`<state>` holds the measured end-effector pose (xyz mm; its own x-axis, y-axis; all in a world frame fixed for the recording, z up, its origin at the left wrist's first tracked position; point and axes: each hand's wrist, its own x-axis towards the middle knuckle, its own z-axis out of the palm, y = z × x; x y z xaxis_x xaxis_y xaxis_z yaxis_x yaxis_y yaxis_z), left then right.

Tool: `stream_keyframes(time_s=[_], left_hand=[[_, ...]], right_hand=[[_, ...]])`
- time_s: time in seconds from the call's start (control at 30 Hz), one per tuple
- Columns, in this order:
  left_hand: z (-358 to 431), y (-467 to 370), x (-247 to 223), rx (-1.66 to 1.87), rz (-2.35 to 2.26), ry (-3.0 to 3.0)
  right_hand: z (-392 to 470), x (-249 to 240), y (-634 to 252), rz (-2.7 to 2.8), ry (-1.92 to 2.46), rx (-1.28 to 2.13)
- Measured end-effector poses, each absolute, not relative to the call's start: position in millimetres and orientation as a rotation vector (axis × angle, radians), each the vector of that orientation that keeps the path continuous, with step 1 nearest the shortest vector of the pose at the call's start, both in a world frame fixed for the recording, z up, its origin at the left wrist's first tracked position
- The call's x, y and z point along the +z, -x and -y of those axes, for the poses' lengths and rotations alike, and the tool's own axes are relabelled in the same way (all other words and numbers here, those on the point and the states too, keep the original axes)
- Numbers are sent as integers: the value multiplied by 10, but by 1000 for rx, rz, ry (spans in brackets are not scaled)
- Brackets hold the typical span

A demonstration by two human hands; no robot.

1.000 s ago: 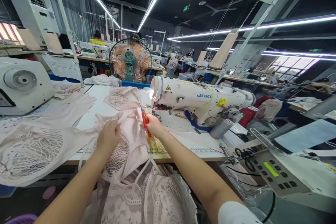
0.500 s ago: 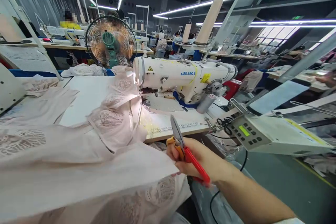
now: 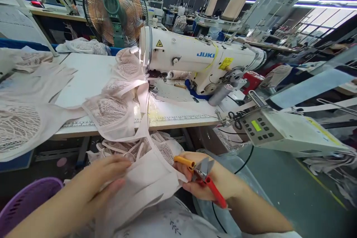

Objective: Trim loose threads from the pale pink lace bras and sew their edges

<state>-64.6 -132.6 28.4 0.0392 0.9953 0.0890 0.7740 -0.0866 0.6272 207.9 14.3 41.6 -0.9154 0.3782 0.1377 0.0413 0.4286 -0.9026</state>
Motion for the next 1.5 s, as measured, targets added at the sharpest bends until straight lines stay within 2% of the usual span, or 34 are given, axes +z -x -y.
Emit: stream_keyframes(time_s=[0.1, 0.3, 0.43, 0.53, 0.77, 0.93, 1.13, 1.3, 1.4, 1.5], left_hand=[[960, 369, 259, 638, -1642, -1762], [687, 65, 64, 950, -1406, -1206], [661, 56, -29, 1041, -1244, -934], [656, 54, -46, 1082, -1204, -894], [641, 80, -18, 988, -1375, -1042], [632, 112, -1, 924, -1394, -1027], [637, 159, -19, 966, -1377, -1011], [651, 187, -41, 973, -1391, -1059], [673, 202, -17, 1014, -1444, -1135], [681, 206, 90, 1102, -1492, -1208]], right_hand=[[-88, 375, -2088, 2231, 310, 1525], [-157, 314, -2126, 2272, 318, 1559], [-342, 327, -2131, 2333, 249, 1793], [-621, 371, -2136, 2429, 356, 1946], [-1223, 463, -1915, 3224, 408, 1648], [-1251, 543, -1642, 3466, 384, 1447], [-1228, 588, -1513, 3513, 376, 1356], [-1206, 580, -1527, 3423, 578, 1465], [-1162, 560, -1584, 3214, 765, 1537], [-1048, 498, -1620, 2792, 701, 1677]])
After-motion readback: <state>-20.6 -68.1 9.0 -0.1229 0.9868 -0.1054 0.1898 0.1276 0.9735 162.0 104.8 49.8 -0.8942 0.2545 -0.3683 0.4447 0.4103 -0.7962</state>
